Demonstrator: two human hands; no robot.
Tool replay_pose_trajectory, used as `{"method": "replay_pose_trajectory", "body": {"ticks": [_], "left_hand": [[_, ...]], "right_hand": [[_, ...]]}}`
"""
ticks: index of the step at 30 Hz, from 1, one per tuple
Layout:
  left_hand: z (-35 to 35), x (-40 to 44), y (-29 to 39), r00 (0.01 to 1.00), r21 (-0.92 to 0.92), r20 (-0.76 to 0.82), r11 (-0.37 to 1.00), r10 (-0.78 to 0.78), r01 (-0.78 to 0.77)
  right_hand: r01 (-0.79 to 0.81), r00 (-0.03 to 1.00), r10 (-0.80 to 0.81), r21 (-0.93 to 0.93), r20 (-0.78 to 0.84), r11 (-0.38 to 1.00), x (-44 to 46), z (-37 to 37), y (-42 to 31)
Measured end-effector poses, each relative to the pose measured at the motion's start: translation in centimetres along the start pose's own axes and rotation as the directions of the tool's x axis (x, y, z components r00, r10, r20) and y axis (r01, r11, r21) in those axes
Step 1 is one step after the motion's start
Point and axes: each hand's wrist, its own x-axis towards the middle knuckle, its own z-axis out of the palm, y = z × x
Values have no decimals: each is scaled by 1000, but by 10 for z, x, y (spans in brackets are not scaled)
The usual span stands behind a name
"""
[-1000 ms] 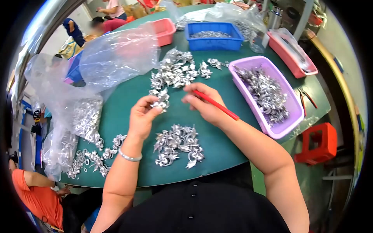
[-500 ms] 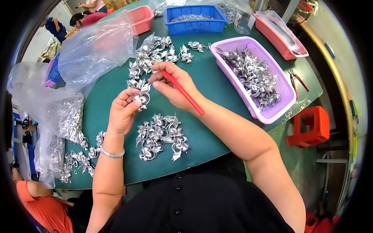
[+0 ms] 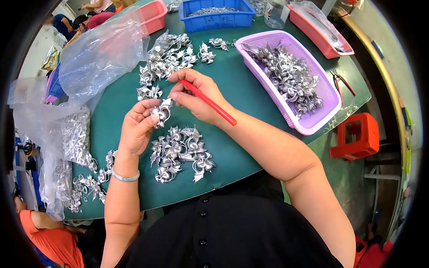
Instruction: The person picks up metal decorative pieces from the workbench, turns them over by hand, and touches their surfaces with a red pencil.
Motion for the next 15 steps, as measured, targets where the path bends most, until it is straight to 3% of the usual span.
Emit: {"method": "replay_pose_trajectory", "body": {"ticks": [15], "left_hand": [[-6, 2, 2, 986, -239, 120, 960, -119, 145]], "right_hand": [[-89, 992, 92, 43, -81, 995, 0, 0, -2]]}}
